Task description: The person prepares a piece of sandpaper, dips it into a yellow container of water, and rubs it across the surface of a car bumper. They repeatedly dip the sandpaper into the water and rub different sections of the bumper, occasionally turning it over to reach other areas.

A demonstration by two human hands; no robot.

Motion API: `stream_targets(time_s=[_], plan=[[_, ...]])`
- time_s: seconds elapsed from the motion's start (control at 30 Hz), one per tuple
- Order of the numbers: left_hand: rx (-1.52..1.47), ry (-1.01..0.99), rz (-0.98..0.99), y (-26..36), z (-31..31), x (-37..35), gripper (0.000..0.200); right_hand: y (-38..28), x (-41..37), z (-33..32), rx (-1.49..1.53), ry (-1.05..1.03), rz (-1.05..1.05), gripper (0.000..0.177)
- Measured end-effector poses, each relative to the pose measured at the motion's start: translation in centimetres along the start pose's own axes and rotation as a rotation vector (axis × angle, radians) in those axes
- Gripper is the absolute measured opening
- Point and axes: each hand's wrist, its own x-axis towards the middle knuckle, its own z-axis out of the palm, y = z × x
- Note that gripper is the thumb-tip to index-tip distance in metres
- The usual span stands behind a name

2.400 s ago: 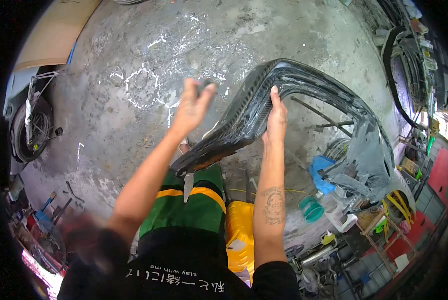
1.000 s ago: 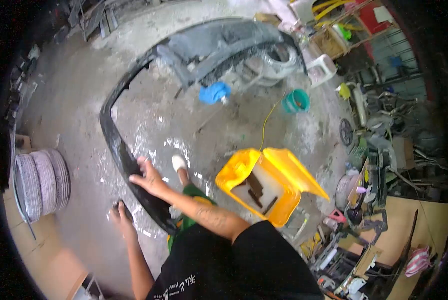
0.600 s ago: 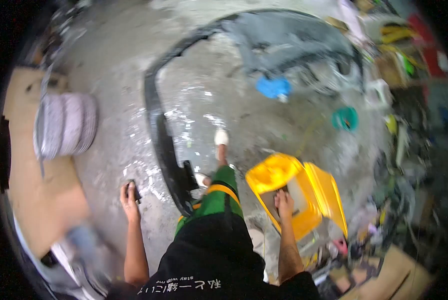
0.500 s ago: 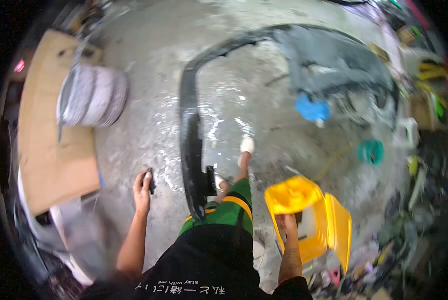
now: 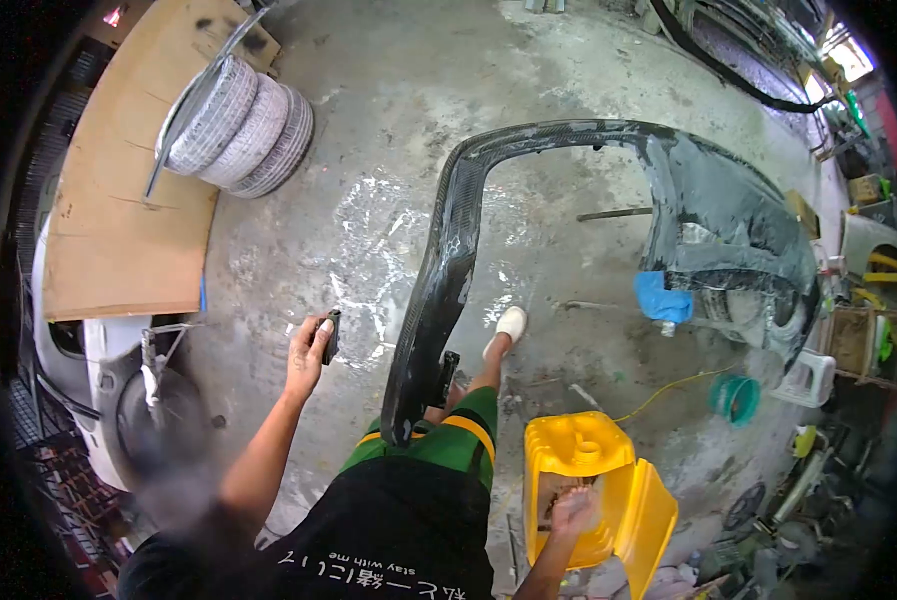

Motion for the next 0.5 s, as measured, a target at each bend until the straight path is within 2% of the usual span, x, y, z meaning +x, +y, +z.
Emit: stream_targets(time_s=[0.07, 0.1, 0.17, 0.2, 0.23, 0.27, 0.3, 0.33, 0.37, 0.4, 0.47, 0.5], plan=[[-0.055, 0.036, 0.020, -0.9, 0.6, 0.0, 0.031, -1.1, -0.7, 4.7, -0.024, -0.336, -0.137, 0.019], [-0.053, 0.029, 0.002, -0.3, 0.7, -0.2, 0.033, -0.8, -2.0, 10.2, -0.012, -0.675, 0.002, 0.028], [-0.064, 0.052, 0.018, -1.1, 0.9, -0.1, 0.033, 2.6, -6.3, 23.0, -0.410, -0.525, -0.204, 0.034], [-0.054, 0.079, 0.029, -1.5, 0.8, -0.3, 0.033, 4.9, -8.0, 28.5, -0.583, -0.672, -0.260, 0.036], [-0.069, 0.095, 0.020, -1.1, 0.6, -0.7, 0.033, 7.4, -7.3, 31.6, -0.989, -0.841, -0.530, 0.029], [-0.054, 0.131, 0.032, -0.7, 0.2, -1.2, 0.033, 10.0, -7.0, 34.8, -1.138, -0.933, -0.549, 0.025], [-0.038, 0.163, 0.045, -0.4, -0.1, -1.5, 0.033, 12.7, -8.6, 38.8, -1.184, -1.289, -0.814, 0.031], [-0.095, 0.175, 0.044, -0.8, -0.6, -1.8, 0.031, 14.0, -8.5, 41.8, -1.493, -1.513, -1.276, 0.038], [-0.145, 0.189, 0.036, -1.4, -1.3, -2.3, 0.030, 15.4, -7.2, 43.3, -1.671, -1.592, -1.506, 0.049], [-0.196, 0.205, 0.028, -2.0, -2.0, -2.8, 0.029, 16.1, -5.9, 45.0, -1.680, -1.606, -1.512, 0.049], [-0.166, 0.265, 0.009, -2.6, -3.5, -4.6, 0.027, 16.0, -3.8, 48.2, -1.838, -1.683, -1.870, 0.056], [-0.171, 0.289, -0.012, -2.7, -4.1, -5.4, 0.028, 15.4, -3.7, 50.3, -1.892, -1.594, -1.819, 0.058]])
